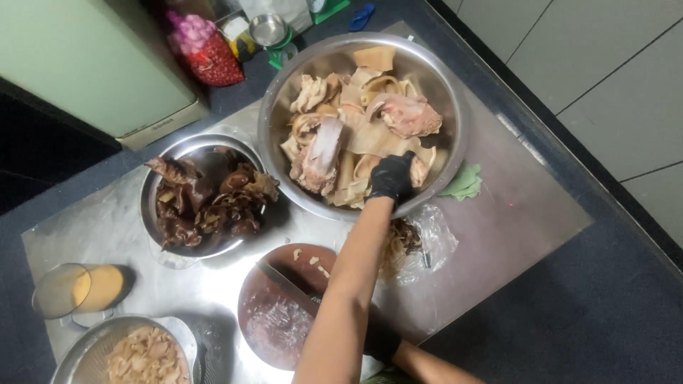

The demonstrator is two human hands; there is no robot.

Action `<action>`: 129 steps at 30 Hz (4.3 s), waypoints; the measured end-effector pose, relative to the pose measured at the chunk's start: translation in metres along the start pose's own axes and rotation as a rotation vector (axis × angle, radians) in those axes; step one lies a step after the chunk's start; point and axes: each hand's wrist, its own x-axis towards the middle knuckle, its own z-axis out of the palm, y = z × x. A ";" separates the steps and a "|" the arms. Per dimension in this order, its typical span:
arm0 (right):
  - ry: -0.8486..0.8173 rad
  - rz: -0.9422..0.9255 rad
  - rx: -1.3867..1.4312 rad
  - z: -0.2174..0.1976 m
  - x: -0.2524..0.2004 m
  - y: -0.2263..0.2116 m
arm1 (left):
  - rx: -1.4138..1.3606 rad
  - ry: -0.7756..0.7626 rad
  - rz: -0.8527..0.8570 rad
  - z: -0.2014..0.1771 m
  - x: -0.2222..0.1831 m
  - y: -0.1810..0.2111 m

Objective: Slicing cooked meat or offal into thin strips on a wooden cutting board using a knife.

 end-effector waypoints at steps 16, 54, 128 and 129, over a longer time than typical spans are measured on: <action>-0.137 -0.024 -0.286 0.004 -0.103 -0.119 | -1.852 0.013 -0.223 -0.122 -0.101 -0.023; -0.064 -0.285 -0.026 0.002 -0.055 -0.049 | -0.349 0.108 -0.759 -0.042 -0.443 -0.143; -0.032 -0.270 -0.794 -0.028 -0.163 -0.055 | -0.714 -0.098 -0.266 -0.097 -0.465 -0.138; -0.032 -0.266 -0.794 -0.026 -0.162 -0.047 | -0.717 -0.101 -0.267 0.004 -0.450 -0.184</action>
